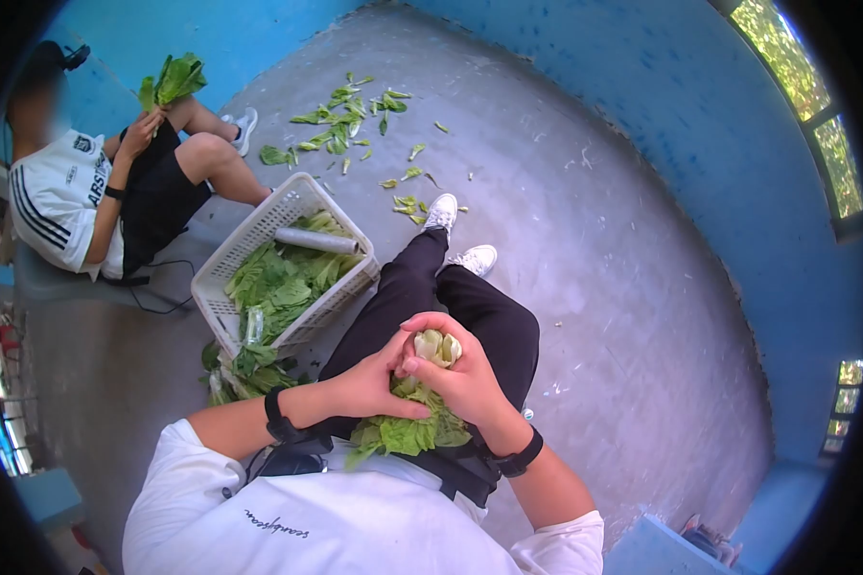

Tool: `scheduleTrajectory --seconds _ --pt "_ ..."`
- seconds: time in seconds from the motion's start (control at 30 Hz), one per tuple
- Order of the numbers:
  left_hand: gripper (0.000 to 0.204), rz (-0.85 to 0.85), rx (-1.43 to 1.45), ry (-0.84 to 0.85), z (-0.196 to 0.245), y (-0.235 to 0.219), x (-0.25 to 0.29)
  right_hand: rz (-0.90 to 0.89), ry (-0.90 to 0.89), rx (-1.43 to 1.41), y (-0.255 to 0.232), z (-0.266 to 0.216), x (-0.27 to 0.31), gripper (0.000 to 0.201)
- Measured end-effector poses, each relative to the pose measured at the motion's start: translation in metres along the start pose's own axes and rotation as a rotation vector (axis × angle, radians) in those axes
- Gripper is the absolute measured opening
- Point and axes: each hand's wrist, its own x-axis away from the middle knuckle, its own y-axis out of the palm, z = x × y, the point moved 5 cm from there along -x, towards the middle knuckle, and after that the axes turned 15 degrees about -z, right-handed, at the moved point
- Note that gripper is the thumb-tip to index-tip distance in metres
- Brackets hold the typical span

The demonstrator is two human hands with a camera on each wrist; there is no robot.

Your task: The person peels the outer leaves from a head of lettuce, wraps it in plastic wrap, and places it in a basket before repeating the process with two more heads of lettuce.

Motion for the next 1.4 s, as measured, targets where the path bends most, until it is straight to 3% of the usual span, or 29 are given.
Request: scheduleTrajectory --seconds 0.2,0.27,0.37,0.4,0.5,0.63,0.83,0.93,1.03,1.13,1.2,1.23,1.3,1.4 --pt "0.057 -0.123 0.137 -0.107 -0.016 0.007 -0.008 0.002 -0.024 0.001 0.009 -0.006 0.001 0.044" --pt "0.045 -0.196 0.088 -0.072 0.001 0.005 -0.012 -0.032 0.012 0.143 0.01 -0.009 0.002 0.048" --pt "0.036 -0.154 -0.031 -0.043 0.012 -0.004 -0.007 -0.121 0.025 0.41 0.014 -0.019 -0.002 0.055" --pt "0.041 -0.123 -0.137 -0.096 0.015 -0.006 -0.003 -0.13 0.026 0.436 0.018 -0.024 -0.004 0.056" --pt "0.042 -0.095 -0.438 0.036 0.031 -0.005 -0.003 -0.153 -0.002 0.548 0.021 -0.027 -0.007 0.055" --pt "0.041 -0.07 -0.293 0.08 0.04 -0.004 0.002 -0.15 -0.057 0.795 0.021 -0.033 -0.002 0.054" --pt "0.038 -0.002 -0.354 0.111 0.04 0.003 0.005 -0.216 0.064 0.419 0.013 -0.019 0.002 0.052" --pt "0.037 0.004 -0.449 0.134 0.044 0.003 0.003 -0.133 0.067 0.201 0.023 -0.026 -0.005 0.036" --pt "0.038 -0.034 -0.377 0.072 0.045 0.004 0.012 -0.261 -0.064 0.465 0.026 -0.026 -0.011 0.023" --pt "0.041 -0.12 -0.412 0.054 0.036 0.006 0.012 -0.251 0.014 0.274 0.03 -0.016 -0.011 0.013" --pt "0.043 -0.157 -0.387 -0.025 0.041 0.004 0.013 -0.212 -0.029 0.245 0.029 -0.015 -0.011 0.008" --pt "0.046 -0.155 -0.336 0.02 0.041 0.005 0.011 -0.197 -0.053 0.221 0.026 -0.013 -0.009 0.005" --pt "0.052 -0.14 -0.239 0.106 0.036 0.004 0.006 -0.175 -0.129 0.348 0.019 -0.015 -0.007 0.006" --pt "0.065 -0.144 -0.223 0.062 0.038 0.004 0.004 -0.148 -0.168 0.461 0.013 -0.021 -0.005 0.01"
